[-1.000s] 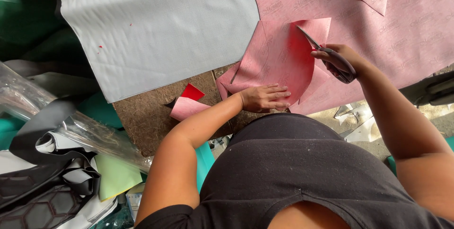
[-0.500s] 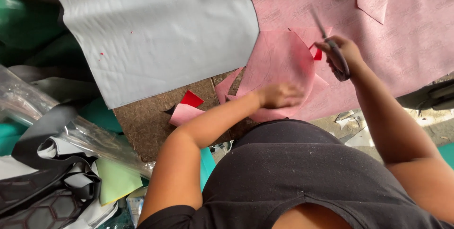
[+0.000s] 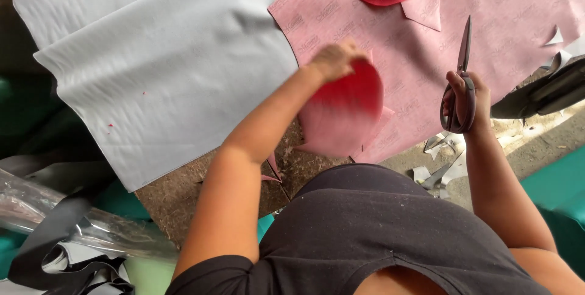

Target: Cutting out patterns from fabric using scissors and organizing the pieces on a workbench.

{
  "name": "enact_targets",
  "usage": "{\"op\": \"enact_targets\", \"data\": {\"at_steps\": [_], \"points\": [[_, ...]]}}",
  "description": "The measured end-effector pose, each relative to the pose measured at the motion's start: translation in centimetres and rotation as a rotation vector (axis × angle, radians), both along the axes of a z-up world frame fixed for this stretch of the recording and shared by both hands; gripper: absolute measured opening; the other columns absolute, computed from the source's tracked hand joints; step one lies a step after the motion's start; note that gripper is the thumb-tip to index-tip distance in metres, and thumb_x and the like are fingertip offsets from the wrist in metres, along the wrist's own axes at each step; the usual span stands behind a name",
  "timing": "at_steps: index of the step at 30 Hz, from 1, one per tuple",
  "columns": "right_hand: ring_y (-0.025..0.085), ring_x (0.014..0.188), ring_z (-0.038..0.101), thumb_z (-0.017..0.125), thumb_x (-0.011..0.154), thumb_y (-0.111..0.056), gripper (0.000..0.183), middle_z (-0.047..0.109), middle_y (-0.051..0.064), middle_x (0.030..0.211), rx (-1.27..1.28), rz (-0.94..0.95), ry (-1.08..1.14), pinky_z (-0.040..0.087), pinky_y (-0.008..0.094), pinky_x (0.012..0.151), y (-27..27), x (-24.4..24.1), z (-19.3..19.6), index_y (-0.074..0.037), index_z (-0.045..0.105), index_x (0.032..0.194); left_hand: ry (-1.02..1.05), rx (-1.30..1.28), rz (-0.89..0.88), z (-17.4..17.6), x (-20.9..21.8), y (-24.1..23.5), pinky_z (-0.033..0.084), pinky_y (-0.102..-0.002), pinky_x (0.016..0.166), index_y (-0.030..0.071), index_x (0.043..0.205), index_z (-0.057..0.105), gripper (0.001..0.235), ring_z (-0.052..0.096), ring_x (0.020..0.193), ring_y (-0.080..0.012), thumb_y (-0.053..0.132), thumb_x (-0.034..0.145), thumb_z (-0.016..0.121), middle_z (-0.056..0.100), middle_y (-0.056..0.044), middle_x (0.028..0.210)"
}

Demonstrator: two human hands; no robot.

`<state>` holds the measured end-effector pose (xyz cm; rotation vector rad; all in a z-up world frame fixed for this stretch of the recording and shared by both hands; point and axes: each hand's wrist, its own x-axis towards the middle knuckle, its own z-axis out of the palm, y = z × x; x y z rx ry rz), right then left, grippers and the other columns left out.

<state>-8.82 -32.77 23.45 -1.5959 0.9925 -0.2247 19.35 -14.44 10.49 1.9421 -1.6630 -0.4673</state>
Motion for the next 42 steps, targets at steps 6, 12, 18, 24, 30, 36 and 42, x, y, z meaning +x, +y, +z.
{"op": "enact_targets", "data": {"at_steps": [6,12,18,24,30,36,42], "points": [[0.013,0.059,0.054,0.068,0.105,-0.039,0.029,0.059,0.002,0.08,-0.083,0.094,0.016,0.044,0.028,0.051,2.4,-0.2,-4.8,-0.011,0.058,0.106,0.08,-0.574,0.918,3.5,1.5,15.7,0.057,-0.032,0.073,0.011,0.096,0.064,0.026,0.063,0.078,-0.0218,0.01,0.079,0.084,0.064,-0.007,0.089],[0.026,0.049,0.062,0.075,0.099,-0.027,0.036,0.06,0.02,0.064,0.08,0.527,0.148,0.052,0.037,0.041,10.5,1.8,-6.4,0.001,0.063,0.116,0.281,-0.339,1.665,-5.7,-7.4,26.0,0.055,-0.045,0.097,0.018,0.12,0.056,0.045,0.068,0.112,-0.0338,0.032,0.087,0.082,0.068,-0.01,0.114],[0.029,0.054,0.066,0.071,0.093,-0.038,0.041,0.064,0.022,0.067,0.253,0.96,0.479,0.058,0.04,0.046,17.3,1.9,-5.7,0.0,0.066,0.108,0.336,-0.512,1.683,0.0,-14.5,27.2,0.041,-0.051,0.115,0.005,0.146,0.045,0.078,0.054,0.133,-0.0424,0.013,0.079,0.083,0.055,-0.028,0.14],[0.033,0.052,0.07,0.061,0.101,-0.038,0.039,0.066,0.022,0.061,0.352,1.025,0.419,0.058,0.041,0.044,18.1,0.9,-5.8,-0.001,0.062,0.089,0.924,-0.671,1.566,-3.5,-19.7,22.7,0.058,-0.046,0.091,0.008,0.123,0.073,0.042,0.066,0.107,-0.0365,0.003,0.082,0.082,0.063,-0.024,0.12],[0.036,0.056,0.071,0.059,0.103,-0.039,0.04,0.065,0.023,0.067,0.4,0.968,0.41,0.059,0.044,0.047,19.2,-0.9,-5.7,0.0,0.061,0.095,1.465,-0.741,1.5,-5.5,-21.4,20.2,0.069,-0.035,0.074,0.012,0.123,0.074,0.034,0.072,0.081,-0.0259,-0.003,0.093,0.069,0.059,-0.015,0.107],[0.036,0.055,0.071,0.064,0.101,-0.044,0.042,0.064,0.022,0.067,0.338,0.89,0.389,0.059,0.043,0.048,20.7,-0.8,-6.6,-0.003,0.059,0.097,1.483,-0.691,1.523,-3.5,-21.5,20.9,0.068,-0.037,0.068,0.008,0.127,0.071,0.043,0.075,0.076,-0.0312,0.003,0.086,0.082,0.07,-0.029,0.089],[0.032,0.051,0.068,0.068,0.098,-0.047,0.044,0.063,0.02,0.068,0.296,0.856,0.392,0.057,0.039,0.045,21.6,-0.5,-6.9,-0.004,0.059,0.102,1.416,-0.632,1.553,-4.2,-21.7,20.6,0.068,-0.034,0.065,0.01,0.126,0.072,0.049,0.075,0.072,-0.0272,0.002,0.08,0.086,0.071,-0.03,0.085]]}}
